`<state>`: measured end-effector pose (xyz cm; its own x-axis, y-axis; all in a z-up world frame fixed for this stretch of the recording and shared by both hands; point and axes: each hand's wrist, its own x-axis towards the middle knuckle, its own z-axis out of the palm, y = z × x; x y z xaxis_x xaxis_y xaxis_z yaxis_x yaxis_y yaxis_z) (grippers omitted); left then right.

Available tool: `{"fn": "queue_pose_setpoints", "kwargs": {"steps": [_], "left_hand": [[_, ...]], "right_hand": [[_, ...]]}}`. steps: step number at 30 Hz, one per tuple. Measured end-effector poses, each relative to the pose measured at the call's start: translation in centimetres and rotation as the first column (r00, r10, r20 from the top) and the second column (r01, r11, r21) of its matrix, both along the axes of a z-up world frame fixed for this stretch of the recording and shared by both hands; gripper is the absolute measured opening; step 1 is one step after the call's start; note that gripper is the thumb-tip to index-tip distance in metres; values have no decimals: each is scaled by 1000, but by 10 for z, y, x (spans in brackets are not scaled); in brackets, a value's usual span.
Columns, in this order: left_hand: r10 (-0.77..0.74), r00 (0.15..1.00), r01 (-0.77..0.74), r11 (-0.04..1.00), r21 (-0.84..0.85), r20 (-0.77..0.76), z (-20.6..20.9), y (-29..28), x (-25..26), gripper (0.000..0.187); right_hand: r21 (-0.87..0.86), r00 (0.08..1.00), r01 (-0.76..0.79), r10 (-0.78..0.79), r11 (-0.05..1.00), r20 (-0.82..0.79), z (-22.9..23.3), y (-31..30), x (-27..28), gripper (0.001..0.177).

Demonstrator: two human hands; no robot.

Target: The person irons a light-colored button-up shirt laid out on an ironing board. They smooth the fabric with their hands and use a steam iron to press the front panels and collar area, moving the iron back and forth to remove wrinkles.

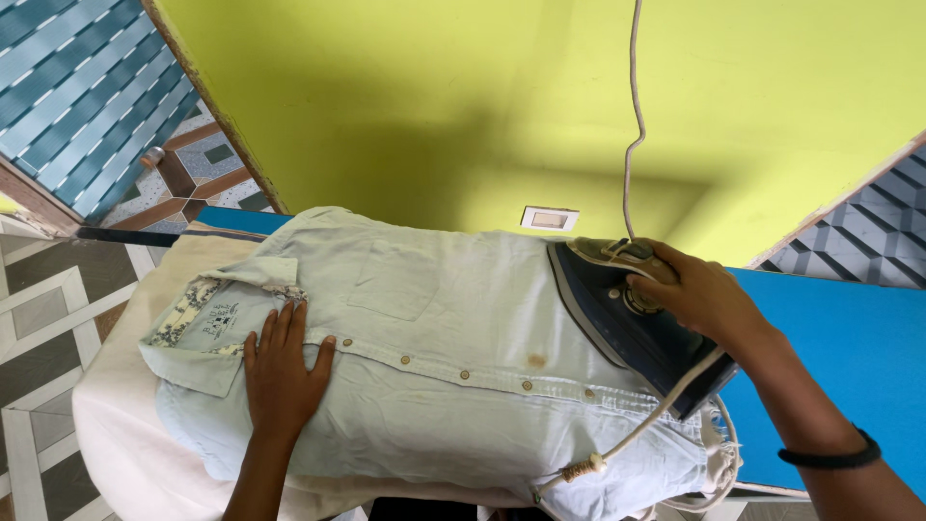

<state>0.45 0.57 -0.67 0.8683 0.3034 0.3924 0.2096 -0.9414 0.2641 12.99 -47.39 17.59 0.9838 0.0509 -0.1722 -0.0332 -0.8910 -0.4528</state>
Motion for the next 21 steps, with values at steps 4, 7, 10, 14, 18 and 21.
{"fn": "queue_pose_setpoints", "kwargs": {"steps": [4, 7, 10, 14, 18, 21], "left_hand": [[1, 1000, -1, 1000, -11, 0, 1, -1, -1, 71], [2, 1000, -2, 1000, -9, -4, 2, -1, 0, 71], [4, 1000, -4, 1000, -8, -22, 2, 1, 2, 70], [1, 1000, -1, 1000, -19, -1, 2, 0, -2, 70], [-5, 1000, 6, 1000, -28, 16, 5, -4, -1, 69], [-2, 1000, 2, 1000, -30, 12, 8, -4, -4, 68]], "right_hand": [[-10, 999, -21, 21, 1000, -28, 10, 14, 8, 66], [-12, 996, -59, 58, 998, -65, 20, 22, 4, 69], [62, 980, -135, 143, 989, -138, 23, 27, -7, 71], [177, 883, -425, 450, 888, -135, 13, 38, -6, 76], [92, 800, -574, 581, 814, -151, 6, 61, -1, 78], [55, 783, -603, 604, 796, -153, 7, 79, 6, 77]]}}
